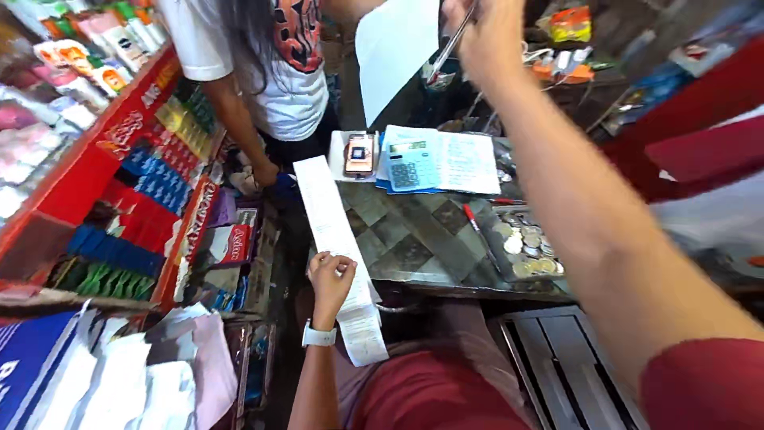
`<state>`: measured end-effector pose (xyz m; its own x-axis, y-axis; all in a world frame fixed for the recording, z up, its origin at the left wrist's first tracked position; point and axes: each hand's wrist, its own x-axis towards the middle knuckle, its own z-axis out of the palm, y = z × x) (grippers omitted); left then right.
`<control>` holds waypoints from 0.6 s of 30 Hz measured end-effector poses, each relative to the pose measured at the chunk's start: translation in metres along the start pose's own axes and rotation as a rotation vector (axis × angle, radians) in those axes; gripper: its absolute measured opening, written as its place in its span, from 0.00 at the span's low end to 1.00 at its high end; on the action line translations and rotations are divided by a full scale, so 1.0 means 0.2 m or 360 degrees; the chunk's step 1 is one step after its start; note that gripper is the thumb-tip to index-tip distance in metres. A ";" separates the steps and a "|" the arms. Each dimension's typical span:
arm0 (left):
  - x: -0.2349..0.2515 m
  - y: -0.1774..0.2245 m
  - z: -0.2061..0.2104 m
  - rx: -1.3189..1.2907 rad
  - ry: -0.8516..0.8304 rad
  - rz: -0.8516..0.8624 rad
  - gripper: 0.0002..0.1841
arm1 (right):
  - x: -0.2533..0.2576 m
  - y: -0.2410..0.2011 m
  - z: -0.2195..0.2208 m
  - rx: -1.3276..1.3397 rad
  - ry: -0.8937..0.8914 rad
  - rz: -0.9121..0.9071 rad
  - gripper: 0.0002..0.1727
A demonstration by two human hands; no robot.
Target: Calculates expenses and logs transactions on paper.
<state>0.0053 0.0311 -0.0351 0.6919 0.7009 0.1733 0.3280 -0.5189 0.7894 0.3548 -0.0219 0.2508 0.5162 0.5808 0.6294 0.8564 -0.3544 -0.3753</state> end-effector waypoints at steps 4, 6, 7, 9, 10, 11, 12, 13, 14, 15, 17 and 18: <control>0.01 -0.02 -0.01 0.0049 -0.0014 0.0034 0.10 | -0.43 0.18 0.31 0.0198 -0.0264 0.0560 0.24; 0.01 -0.02 -0.02 0.0065 -0.0037 0.0021 0.10 | -0.62 0.24 0.51 0.0168 -0.0447 0.0756 0.30; 0.01 -0.02 -0.02 0.0061 -0.0046 0.0018 0.10 | -0.69 0.26 0.60 0.0114 -0.0508 0.0814 0.36; 0.01 -0.03 -0.02 0.0065 -0.0054 0.0018 0.11 | -0.79 0.26 0.75 -0.0045 -0.0618 0.0909 0.48; 0.01 -0.03 -0.02 0.0068 -0.0054 0.0019 0.11 | -0.82 0.27 0.81 -0.0098 -0.0646 0.0954 0.52; 0.01 -0.04 -0.03 0.0073 -0.0051 0.0017 0.12 | -0.82 0.27 0.85 -0.0152 -0.0640 0.0988 0.54; 0.01 -0.06 -0.03 0.0074 -0.0045 0.0016 0.12 | -0.82 0.26 0.87 -0.0194 -0.0618 0.1011 0.57; 0.01 -0.07 -0.03 0.0083 -0.0032 0.0026 0.12 | -0.82 0.26 0.89 -0.0228 -0.0598 0.1043 0.60; 0.01 -0.08 -0.03 0.0093 -0.0026 0.0039 0.12 | -0.81 0.25 0.89 -0.0256 -0.0593 0.1086 0.62; 0.01 -0.08 -0.03 0.0103 -0.0027 0.0049 0.13 | -0.80 0.25 0.87 -0.0250 -0.0610 0.1136 0.64; 0.01 -0.08 -0.04 0.0116 -0.0028 0.0074 0.14 | -0.77 0.24 0.79 -0.0145 -0.0673 0.1213 0.65; 0.02 -0.08 -0.05 0.0116 -0.0026 0.0082 0.14 | -0.77 0.24 0.71 -0.0051 -0.0695 0.1238 0.67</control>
<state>-0.0034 0.0458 -0.0412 0.7191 0.6648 0.2025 0.3373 -0.5886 0.7347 0.3178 -0.0238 0.0395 0.9128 0.3923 -0.1132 0.2657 -0.7812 -0.5649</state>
